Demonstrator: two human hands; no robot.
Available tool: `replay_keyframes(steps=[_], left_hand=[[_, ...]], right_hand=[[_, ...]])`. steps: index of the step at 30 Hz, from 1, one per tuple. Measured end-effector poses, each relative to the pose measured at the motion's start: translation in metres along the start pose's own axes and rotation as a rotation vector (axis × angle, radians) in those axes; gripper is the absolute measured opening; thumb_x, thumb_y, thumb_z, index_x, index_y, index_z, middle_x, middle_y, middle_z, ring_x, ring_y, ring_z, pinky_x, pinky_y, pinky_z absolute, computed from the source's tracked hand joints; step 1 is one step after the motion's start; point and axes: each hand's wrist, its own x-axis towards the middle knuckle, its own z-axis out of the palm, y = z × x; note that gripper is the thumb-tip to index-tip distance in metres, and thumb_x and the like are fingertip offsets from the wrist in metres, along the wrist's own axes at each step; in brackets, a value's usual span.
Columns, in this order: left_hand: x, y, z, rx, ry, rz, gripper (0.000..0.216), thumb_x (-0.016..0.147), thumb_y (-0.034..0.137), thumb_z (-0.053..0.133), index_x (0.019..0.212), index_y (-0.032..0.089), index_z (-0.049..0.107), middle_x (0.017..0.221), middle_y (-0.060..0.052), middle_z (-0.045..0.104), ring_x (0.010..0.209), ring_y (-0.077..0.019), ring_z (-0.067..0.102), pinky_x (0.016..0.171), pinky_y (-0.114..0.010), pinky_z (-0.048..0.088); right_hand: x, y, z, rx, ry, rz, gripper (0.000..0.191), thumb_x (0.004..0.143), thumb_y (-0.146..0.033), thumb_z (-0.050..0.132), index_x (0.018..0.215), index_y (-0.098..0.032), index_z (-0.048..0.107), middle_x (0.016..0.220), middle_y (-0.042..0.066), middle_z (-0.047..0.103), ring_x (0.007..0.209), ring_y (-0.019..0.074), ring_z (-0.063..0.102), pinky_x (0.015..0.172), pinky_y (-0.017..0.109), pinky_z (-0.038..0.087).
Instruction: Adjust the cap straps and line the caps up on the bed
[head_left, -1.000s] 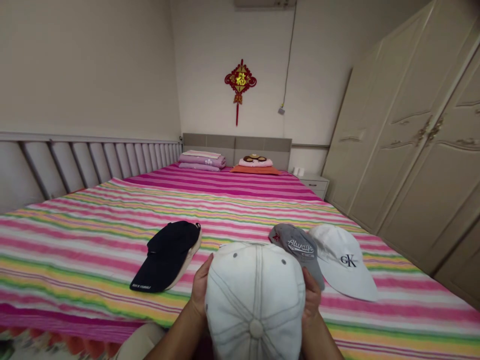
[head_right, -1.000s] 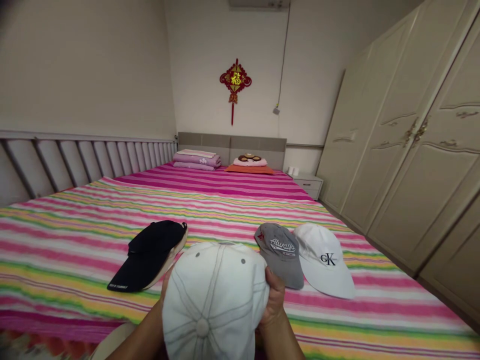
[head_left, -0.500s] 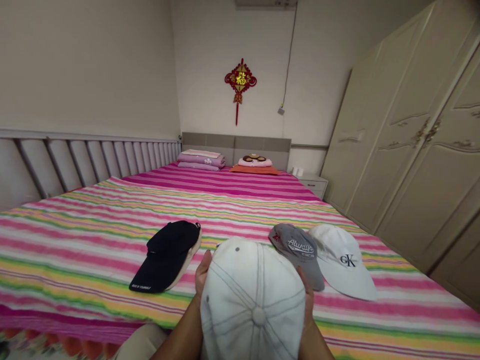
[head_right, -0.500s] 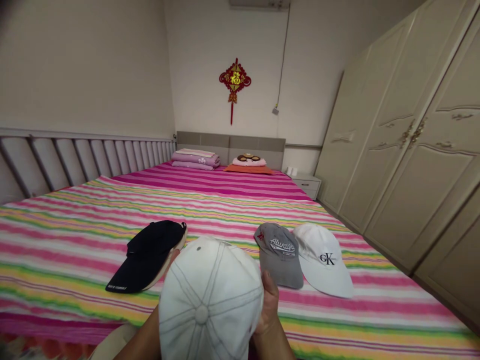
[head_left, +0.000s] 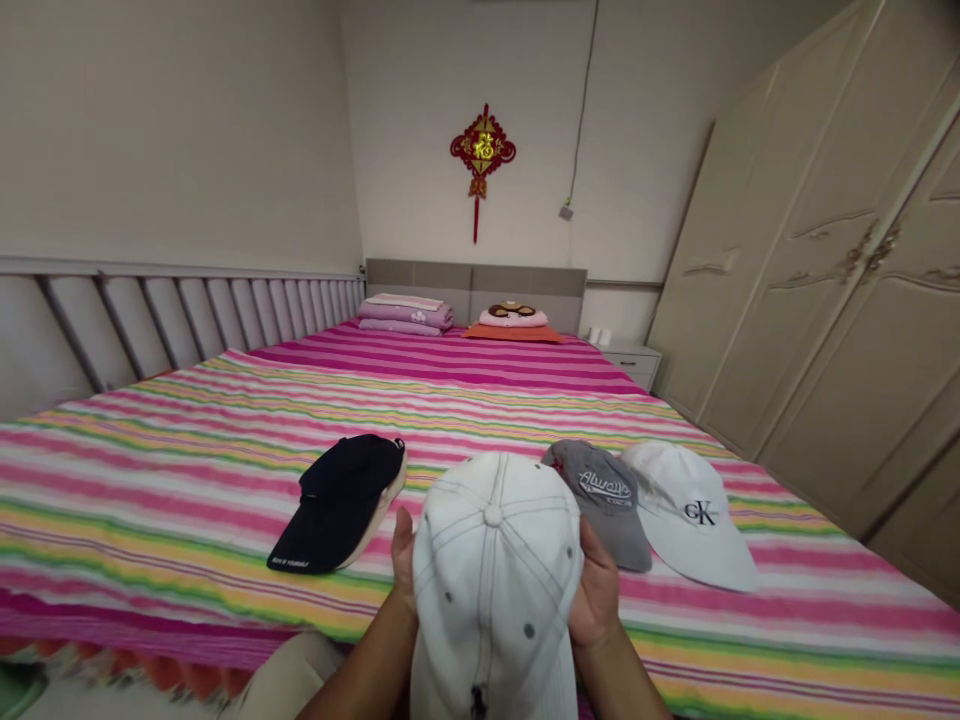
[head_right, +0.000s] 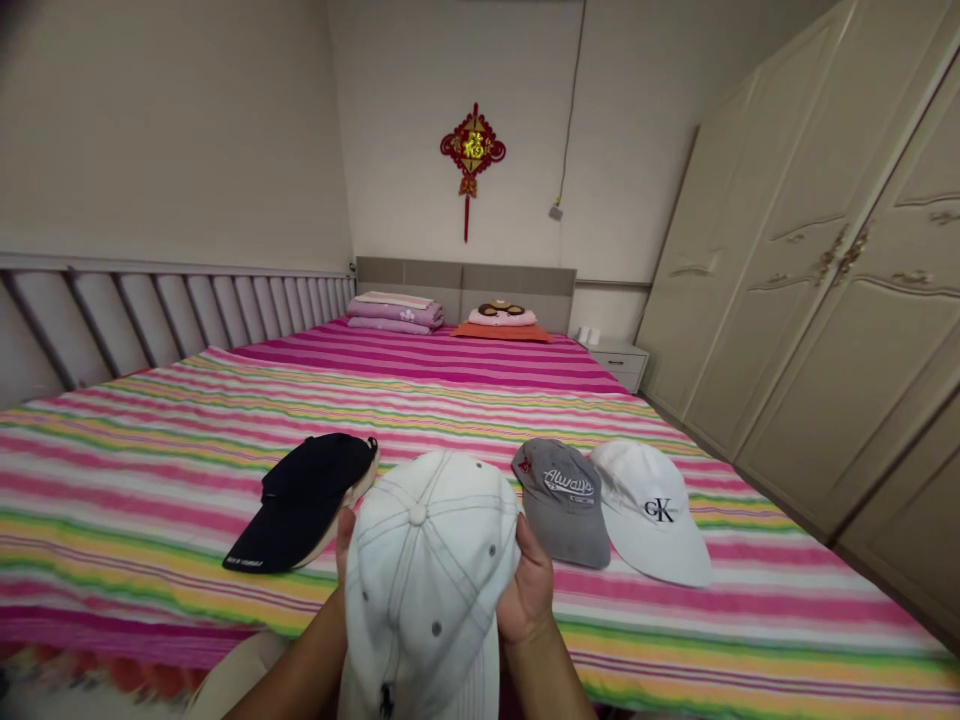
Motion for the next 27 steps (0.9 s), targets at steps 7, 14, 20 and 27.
replay_keyframes(steps=[7,14,20,27], left_hand=[[-0.026,-0.021,0.002,-0.024,0.077,-0.213,0.04,0.08,0.041,0.043,0.095,0.014,0.068,0.087,-0.008,0.07,0.104,-0.0255,0.054,0.099,-0.037,0.029],[-0.012,-0.011,0.021,-0.024,0.519,-0.097,0.033,0.08,0.03,0.042,0.075,0.013,0.071,0.069,-0.006,0.07,0.092,-0.0246,0.061,0.094,-0.036,0.037],[-0.006,-0.014,0.026,-0.078,0.459,-0.06,0.035,0.08,0.028,0.042,0.104,0.014,0.063,0.089,-0.008,0.07,0.099,-0.025,0.058,0.097,-0.04,0.033],[-0.01,-0.017,0.018,-0.09,0.261,0.084,0.048,0.082,0.047,0.035,0.103,0.016,0.064,0.1,-0.009,0.066,0.112,-0.0267,0.048,0.102,-0.043,0.024]], right_hand=[[0.002,0.004,-0.009,-0.02,0.029,0.005,0.027,0.08,-0.034,0.047,0.085,-0.018,0.068,0.084,0.004,0.072,0.108,0.0201,0.053,0.103,0.041,0.024],[-0.009,0.029,-0.01,-0.081,-0.06,0.114,0.038,0.067,-0.053,0.057,0.085,-0.021,0.067,0.097,0.008,0.069,0.114,0.0263,0.047,0.101,0.049,0.022],[-0.013,0.041,-0.016,-0.049,-0.033,0.122,0.032,0.074,-0.044,0.053,0.089,-0.019,0.067,0.098,0.008,0.068,0.11,0.0247,0.051,0.101,0.047,0.024],[-0.011,0.033,-0.019,-0.028,-0.005,0.138,0.031,0.078,-0.041,0.047,0.086,-0.02,0.069,0.086,0.006,0.071,0.106,0.0226,0.054,0.101,0.044,0.025]])
